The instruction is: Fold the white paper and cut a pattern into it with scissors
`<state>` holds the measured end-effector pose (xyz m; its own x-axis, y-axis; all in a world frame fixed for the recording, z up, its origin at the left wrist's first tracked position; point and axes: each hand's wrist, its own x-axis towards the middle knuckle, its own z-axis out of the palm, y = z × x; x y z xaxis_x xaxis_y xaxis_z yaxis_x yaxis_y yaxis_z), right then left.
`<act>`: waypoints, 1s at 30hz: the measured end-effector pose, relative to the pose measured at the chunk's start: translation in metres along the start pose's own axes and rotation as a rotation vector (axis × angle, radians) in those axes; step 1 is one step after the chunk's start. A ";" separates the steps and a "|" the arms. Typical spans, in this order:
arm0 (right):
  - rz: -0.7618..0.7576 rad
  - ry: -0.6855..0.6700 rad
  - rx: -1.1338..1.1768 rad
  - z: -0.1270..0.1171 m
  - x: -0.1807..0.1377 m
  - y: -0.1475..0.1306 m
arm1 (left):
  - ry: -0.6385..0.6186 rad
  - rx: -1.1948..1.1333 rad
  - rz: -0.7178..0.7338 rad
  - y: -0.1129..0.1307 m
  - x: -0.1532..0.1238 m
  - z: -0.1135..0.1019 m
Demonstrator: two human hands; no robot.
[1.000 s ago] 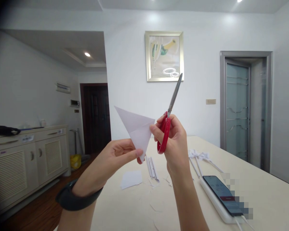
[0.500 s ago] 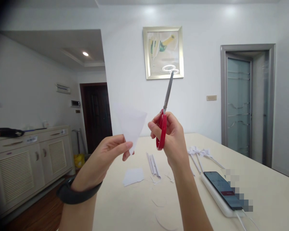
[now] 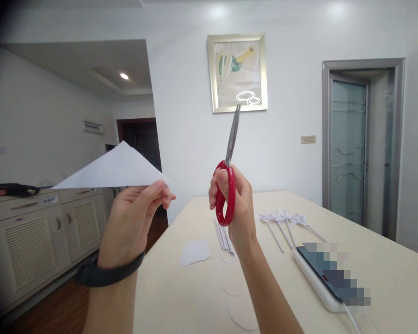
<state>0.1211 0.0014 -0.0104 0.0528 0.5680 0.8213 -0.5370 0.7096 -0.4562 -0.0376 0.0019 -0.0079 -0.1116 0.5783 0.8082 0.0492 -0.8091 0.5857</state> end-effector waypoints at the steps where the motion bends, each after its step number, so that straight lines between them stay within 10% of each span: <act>1: 0.030 -0.048 0.038 -0.001 0.000 -0.001 | -0.021 -0.006 -0.005 0.000 0.000 0.000; 8: 0.158 -0.168 0.056 -0.016 0.005 -0.007 | -0.128 -0.036 -0.038 0.003 -0.002 0.001; 18: -0.073 0.029 0.044 -0.018 0.013 0.002 | -0.203 -0.041 -0.061 0.004 -0.003 0.003; 30: 0.477 -0.757 -0.417 -0.034 0.000 -0.023 | -0.152 -0.081 -0.053 0.006 -0.005 0.003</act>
<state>0.1622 -0.0006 -0.0120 -0.7229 0.5191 0.4560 -0.0147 0.6483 -0.7613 -0.0341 -0.0054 -0.0078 0.0393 0.6245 0.7800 -0.0332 -0.7794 0.6257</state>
